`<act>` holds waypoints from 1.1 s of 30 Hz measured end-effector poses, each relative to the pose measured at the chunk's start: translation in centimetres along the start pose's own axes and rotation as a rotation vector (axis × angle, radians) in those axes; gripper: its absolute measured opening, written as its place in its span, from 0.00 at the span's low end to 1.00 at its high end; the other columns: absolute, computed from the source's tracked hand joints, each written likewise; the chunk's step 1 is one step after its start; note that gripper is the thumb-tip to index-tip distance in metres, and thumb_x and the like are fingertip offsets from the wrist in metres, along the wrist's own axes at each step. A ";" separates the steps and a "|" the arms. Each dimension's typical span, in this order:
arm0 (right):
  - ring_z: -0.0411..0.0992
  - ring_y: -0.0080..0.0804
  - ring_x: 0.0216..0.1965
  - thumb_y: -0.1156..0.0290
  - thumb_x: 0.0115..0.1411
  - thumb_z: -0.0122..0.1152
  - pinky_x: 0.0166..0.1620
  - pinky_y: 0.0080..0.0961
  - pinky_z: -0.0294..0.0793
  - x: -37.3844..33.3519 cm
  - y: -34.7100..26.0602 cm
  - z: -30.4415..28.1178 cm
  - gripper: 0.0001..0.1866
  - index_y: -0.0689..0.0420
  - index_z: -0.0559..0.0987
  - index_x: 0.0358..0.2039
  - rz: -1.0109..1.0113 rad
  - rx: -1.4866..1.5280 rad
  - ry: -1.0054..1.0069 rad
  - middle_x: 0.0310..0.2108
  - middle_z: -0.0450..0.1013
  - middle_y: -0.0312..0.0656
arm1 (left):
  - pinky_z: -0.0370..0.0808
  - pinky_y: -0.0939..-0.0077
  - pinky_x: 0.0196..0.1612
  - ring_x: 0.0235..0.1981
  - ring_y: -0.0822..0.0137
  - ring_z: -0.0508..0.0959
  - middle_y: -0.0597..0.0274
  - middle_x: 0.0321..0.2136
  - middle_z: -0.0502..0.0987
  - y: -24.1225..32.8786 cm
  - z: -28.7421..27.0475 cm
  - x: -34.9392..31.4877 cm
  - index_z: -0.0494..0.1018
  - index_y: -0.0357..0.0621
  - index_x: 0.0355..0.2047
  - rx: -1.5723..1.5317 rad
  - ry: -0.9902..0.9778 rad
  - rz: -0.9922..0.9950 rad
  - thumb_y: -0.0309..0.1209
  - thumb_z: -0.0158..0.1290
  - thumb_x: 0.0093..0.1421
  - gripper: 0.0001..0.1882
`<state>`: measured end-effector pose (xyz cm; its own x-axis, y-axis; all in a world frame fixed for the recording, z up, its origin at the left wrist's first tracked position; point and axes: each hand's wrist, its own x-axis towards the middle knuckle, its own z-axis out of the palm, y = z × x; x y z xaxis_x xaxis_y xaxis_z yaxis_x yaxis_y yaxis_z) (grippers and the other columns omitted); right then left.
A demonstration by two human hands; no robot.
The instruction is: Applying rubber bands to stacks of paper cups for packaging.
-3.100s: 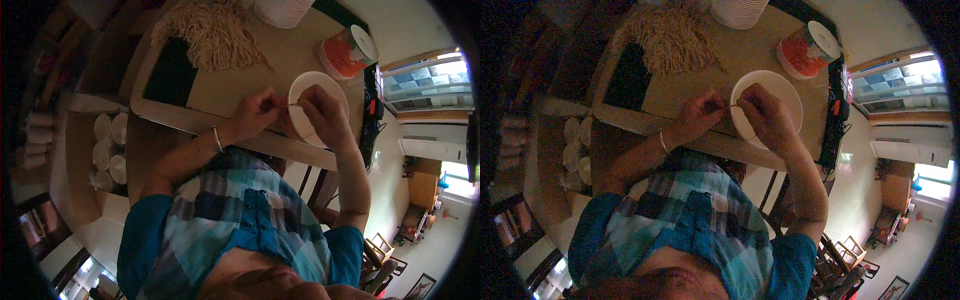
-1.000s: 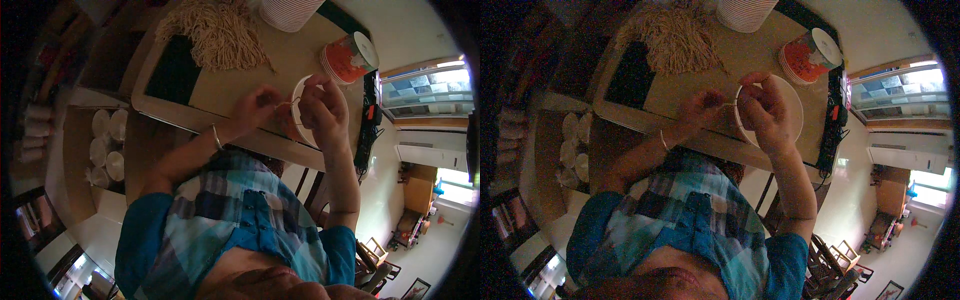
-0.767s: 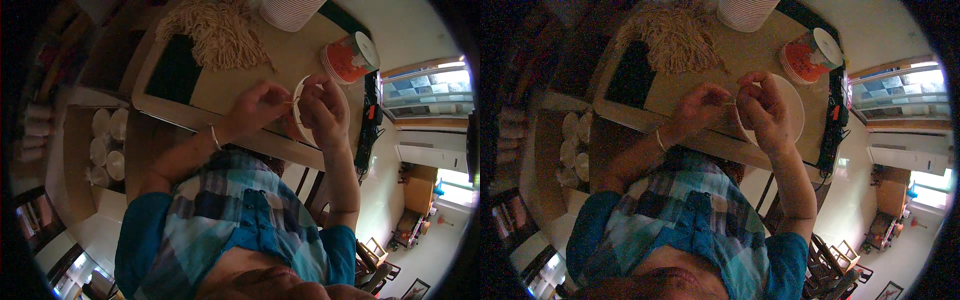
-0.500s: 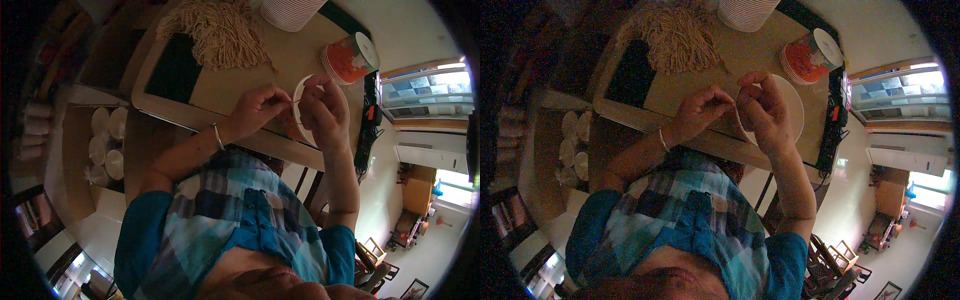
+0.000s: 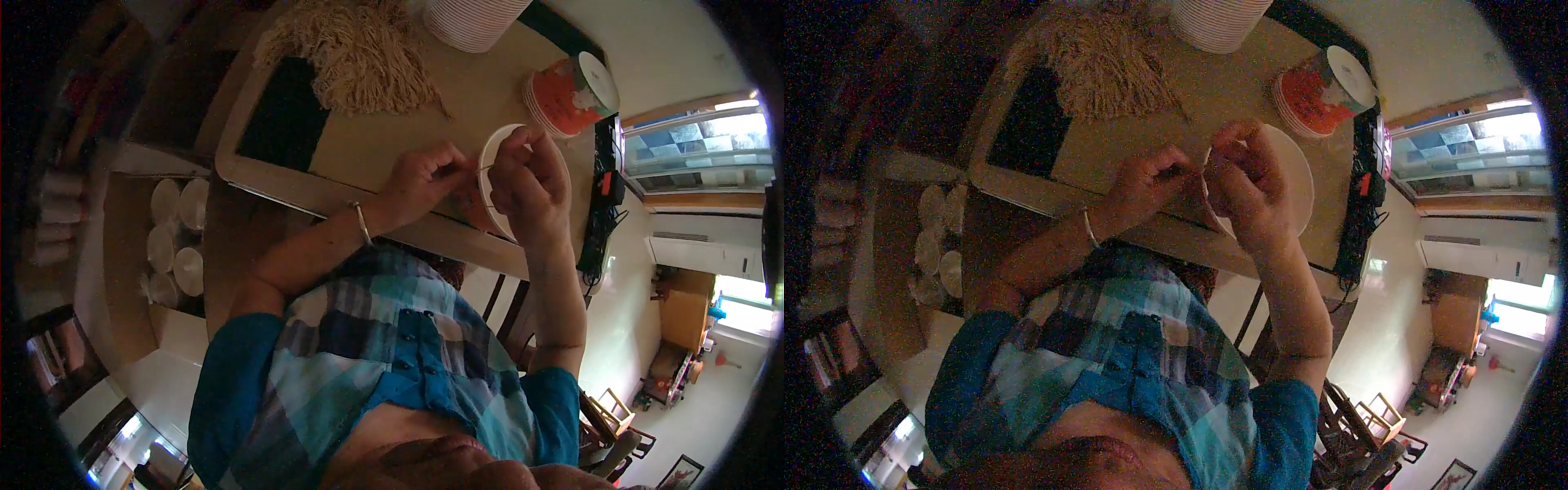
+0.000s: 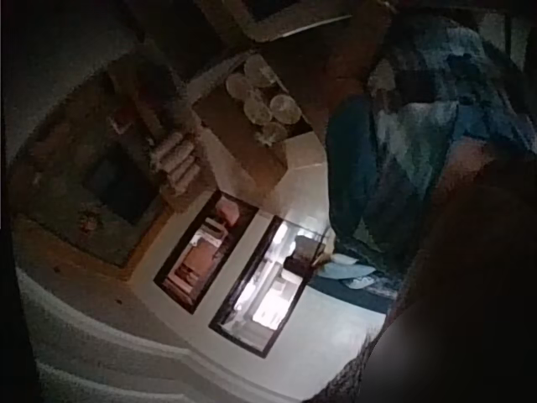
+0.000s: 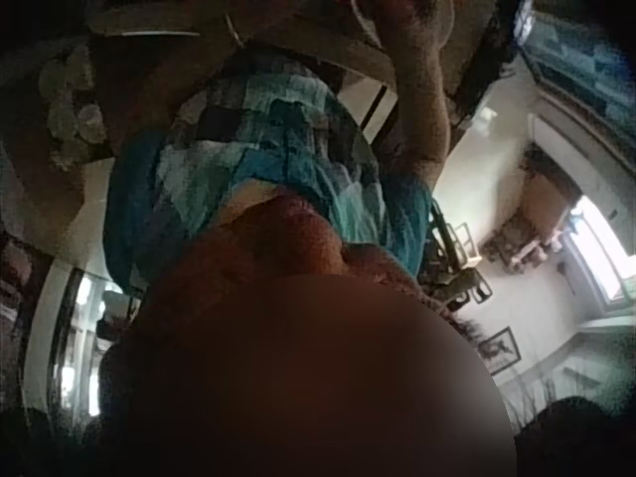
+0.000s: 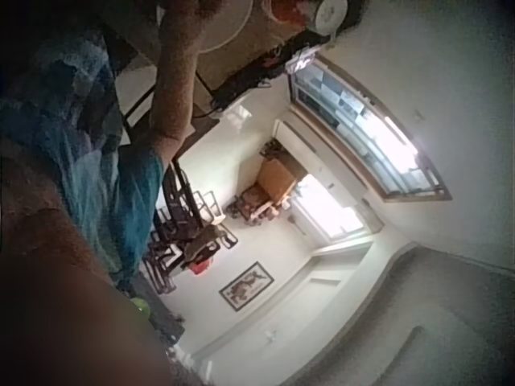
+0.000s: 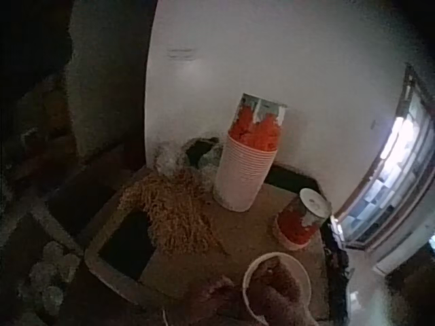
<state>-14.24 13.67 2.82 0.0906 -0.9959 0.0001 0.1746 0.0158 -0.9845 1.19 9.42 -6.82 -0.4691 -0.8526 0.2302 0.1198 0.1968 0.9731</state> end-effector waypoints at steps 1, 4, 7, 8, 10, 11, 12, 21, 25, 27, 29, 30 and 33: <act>0.57 0.15 0.18 0.76 0.59 0.48 0.18 0.13 0.52 0.0 -0.1 0.0 0.09 0.54 0.66 0.40 -0.002 0.019 -0.009 0.25 0.64 0.31 | 0.74 0.80 0.35 0.31 0.77 0.76 0.65 0.28 0.76 -0.4 0.0 0.0 0.72 0.40 0.34 0.033 -0.008 0.032 0.25 0.54 0.59 0.04; 0.57 0.15 0.17 0.76 0.60 0.48 0.18 0.14 0.52 0.2 -0.3 0.1 0.09 0.54 0.66 0.41 0.018 0.038 0.003 0.24 0.64 0.31 | 0.74 0.79 0.37 0.33 0.77 0.75 0.65 0.29 0.75 -0.7 0.0 -0.2 0.72 0.41 0.37 0.035 0.011 0.063 0.25 0.54 0.58 0.06; 0.56 0.15 0.17 0.77 0.60 0.48 0.18 0.14 0.50 0.2 -0.6 0.2 0.08 0.54 0.66 0.41 0.036 0.024 0.012 0.23 0.64 0.31 | 0.73 0.79 0.39 0.36 0.76 0.73 0.65 0.33 0.73 -0.2 -0.3 0.0 0.73 0.42 0.40 0.032 0.054 0.153 0.24 0.55 0.58 0.10; 0.56 0.14 0.17 0.77 0.60 0.48 0.18 0.14 0.50 0.2 -0.7 0.1 0.08 0.54 0.66 0.41 0.029 0.011 0.004 0.23 0.64 0.31 | 0.73 0.79 0.40 0.38 0.76 0.72 0.65 0.34 0.72 0.2 -0.5 0.2 0.72 0.42 0.42 0.059 0.064 0.246 0.24 0.55 0.57 0.12; 0.55 0.14 0.17 0.77 0.60 0.48 0.18 0.14 0.49 0.2 -0.4 -0.2 0.08 0.54 0.66 0.41 0.020 0.051 -0.022 0.23 0.64 0.31 | 0.72 0.78 0.41 0.39 0.73 0.72 0.64 0.35 0.71 1.0 -0.6 0.6 0.73 0.42 0.42 -0.004 0.016 0.220 0.24 0.55 0.57 0.11; 0.55 0.14 0.17 0.77 0.60 0.48 0.18 0.14 0.49 0.3 -0.3 -0.3 0.08 0.54 0.66 0.40 0.011 0.091 -0.048 0.23 0.64 0.31 | 0.72 0.77 0.42 0.40 0.71 0.72 0.64 0.36 0.70 1.1 -0.6 0.8 0.74 0.43 0.41 -0.069 -0.033 0.195 0.24 0.55 0.56 0.11; 0.55 0.14 0.17 0.77 0.60 0.48 0.18 0.14 0.49 0.3 -0.3 -0.2 0.08 0.54 0.66 0.40 0.011 0.091 -0.049 0.23 0.64 0.31 | 0.72 0.77 0.42 0.40 0.71 0.72 0.64 0.36 0.70 1.0 -0.8 1.0 0.74 0.43 0.41 -0.068 -0.031 0.195 0.24 0.55 0.56 0.11; 0.57 0.14 0.17 0.75 0.59 0.51 0.18 0.12 0.51 -0.1 -2.1 -0.2 0.10 0.55 0.69 0.41 0.085 -0.051 0.087 0.22 0.63 0.30 | 0.71 0.74 0.42 0.38 0.65 0.73 0.61 0.35 0.70 0.2 -1.7 2.0 0.77 0.45 0.34 0.163 -0.148 0.405 0.27 0.56 0.56 0.05; 0.55 0.13 0.16 0.75 0.58 0.50 0.17 0.11 0.51 -0.4 -4.1 -0.7 0.10 0.55 0.69 0.42 0.136 -0.071 0.050 0.21 0.62 0.29 | 0.71 0.71 0.44 0.41 0.62 0.72 0.62 0.37 0.70 0.0 -2.4 2.7 0.76 0.46 0.33 0.239 -0.231 0.484 0.25 0.59 0.53 0.07; 0.55 0.12 0.17 0.74 0.58 0.53 0.18 0.11 0.51 -0.6 -5.2 -1.7 0.10 0.54 0.71 0.42 0.089 -0.095 0.023 0.22 0.64 0.28 | 0.70 0.70 0.45 0.41 0.61 0.72 0.62 0.38 0.70 0.3 -2.6 3.1 0.77 0.46 0.31 0.284 -0.235 0.519 0.26 0.59 0.52 0.06; 0.56 0.12 0.18 0.74 0.58 0.53 0.18 0.11 0.51 -1.3 -7.2 -2.4 0.10 0.54 0.71 0.41 0.106 -0.248 0.037 0.22 0.64 0.27 | 0.69 0.67 0.47 0.44 0.62 0.72 0.64 0.37 0.72 1.3 -2.7 3.8 0.77 0.48 0.30 0.473 -0.166 0.735 0.30 0.60 0.49 0.07; 0.56 0.11 0.19 0.75 0.58 0.52 0.18 0.11 0.51 -1.4 -7.9 -2.8 0.09 0.54 0.72 0.40 0.127 -0.396 0.033 0.22 0.64 0.27 | 0.69 0.67 0.47 0.44 0.62 0.72 0.64 0.37 0.72 1.1 -2.9 4.0 0.77 0.48 0.30 0.479 -0.159 0.728 0.30 0.60 0.49 0.07; 0.58 0.12 0.22 0.76 0.57 0.52 0.22 0.11 0.53 -1.9 -10.1 -5.4 0.10 0.54 0.73 0.41 0.105 -0.534 0.026 0.24 0.65 0.27 | 0.68 0.63 0.49 0.47 0.62 0.72 0.66 0.37 0.75 1.3 -3.1 4.5 0.77 0.50 0.28 0.539 -0.161 0.831 0.32 0.61 0.48 0.07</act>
<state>-21.52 14.95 11.84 0.0553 -0.9934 -0.1006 -0.3570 0.0744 -0.9311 1.95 4.33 -4.53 -0.5344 -0.2774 0.7984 0.0698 0.9269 0.3688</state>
